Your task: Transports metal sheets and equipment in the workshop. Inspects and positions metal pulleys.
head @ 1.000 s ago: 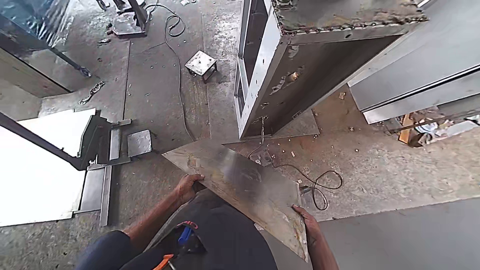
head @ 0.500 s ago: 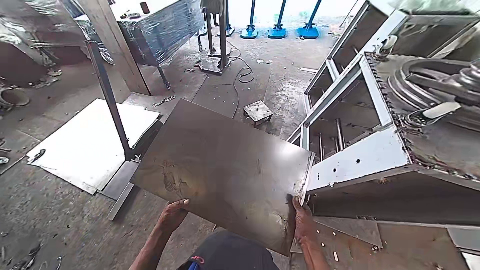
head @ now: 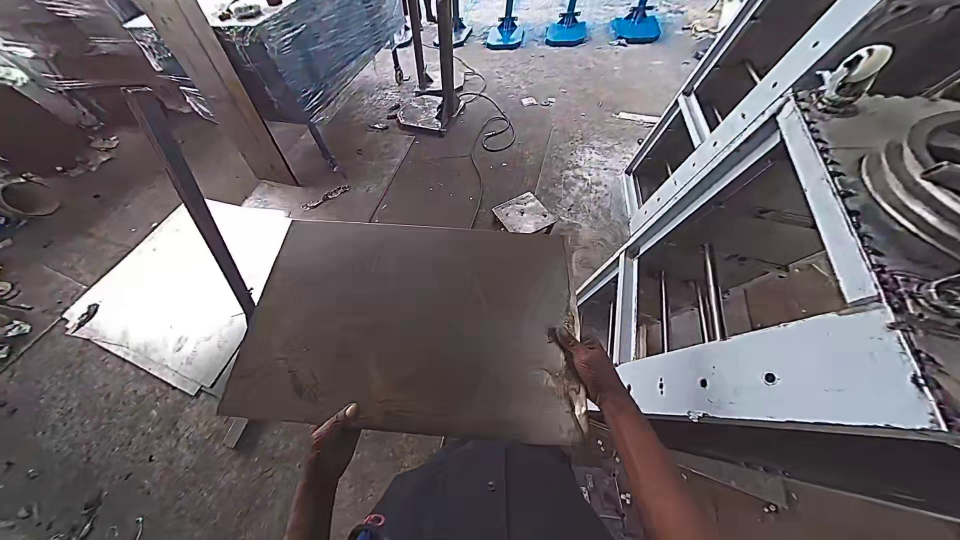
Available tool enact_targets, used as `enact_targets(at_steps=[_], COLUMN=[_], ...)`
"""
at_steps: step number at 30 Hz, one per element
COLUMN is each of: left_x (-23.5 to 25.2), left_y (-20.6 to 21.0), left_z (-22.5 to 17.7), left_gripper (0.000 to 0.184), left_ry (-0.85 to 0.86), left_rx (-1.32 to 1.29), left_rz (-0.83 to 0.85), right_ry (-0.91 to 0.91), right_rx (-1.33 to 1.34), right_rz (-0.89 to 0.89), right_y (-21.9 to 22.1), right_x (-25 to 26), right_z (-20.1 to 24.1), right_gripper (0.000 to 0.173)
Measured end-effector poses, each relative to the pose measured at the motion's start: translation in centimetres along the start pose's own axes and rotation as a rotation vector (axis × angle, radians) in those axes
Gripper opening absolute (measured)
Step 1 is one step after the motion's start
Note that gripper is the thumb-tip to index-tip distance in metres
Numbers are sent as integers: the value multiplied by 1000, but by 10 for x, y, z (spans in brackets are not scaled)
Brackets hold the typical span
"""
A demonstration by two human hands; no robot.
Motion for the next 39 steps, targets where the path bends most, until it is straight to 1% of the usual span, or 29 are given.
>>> enact_targets(at_steps=[4,6,9,11,14,16,18,20,23,24,26,28,31,33,36,39], left_x=[34,52,75,95,120,136,149,159,172,180,199,222,268,302,361,426], left_y=[13,29,67,97,137,160,177,189,206,210,224,239,237,242,247,254], left_z=[39,63,87,100,115,120,124,126,134,138,148,157,170,183,205,231], left_gripper=[37,33,27,28,25,24,20,19,25,23,12,11,11,11,12,16], left_ry=[-17,-54,-123,-137,-117,-81,-60,-40,2,13,28,46,-5,-32,-59,-93], left_rx=[48,83,141,155,231,280,301,302,305,301,298,291,251,219,168,151], left_rz=[-129,-173,-193,-192,-179,-179,-178,-165,-142,-130,-122,-106,10,43,40,-28], right_ry=[77,108,161,197,272,319,339,321,262,246,220,201,181,160,110,89], right_rx=[7,3,-13,-25,-61,-43,-10,26,72,81,74,61,58,61,82,54], right_rz=[72,102,165,198,244,254,252,265,276,282,288,286,273,252,247,225], right_y=[-10,-23,-44,-56,-64,-65,-67,-65,-68,-70,-74,-80,-87,-92,-101,-111], right_x=[77,115,172,216,276,300,318,334,358,368,389,412,448,475,524,582], right_z=[-22,-24,-20,-19,-38,-54,-55,-49,-33,-25,-6,10,34,50,67,80], right_gripper=[15,18,30,36,36,36,33,33,29,29,28,28,28,26,21,27])
Point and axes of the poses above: each hand's wrist, its own x-axis towards the middle knuckle, its own y-axis out of the palm, z = x × y, the point moved 5 cm from there along x, towards the middle knuckle, and after that the axes turned 9 degrees about -x, right-handed, at the moved point
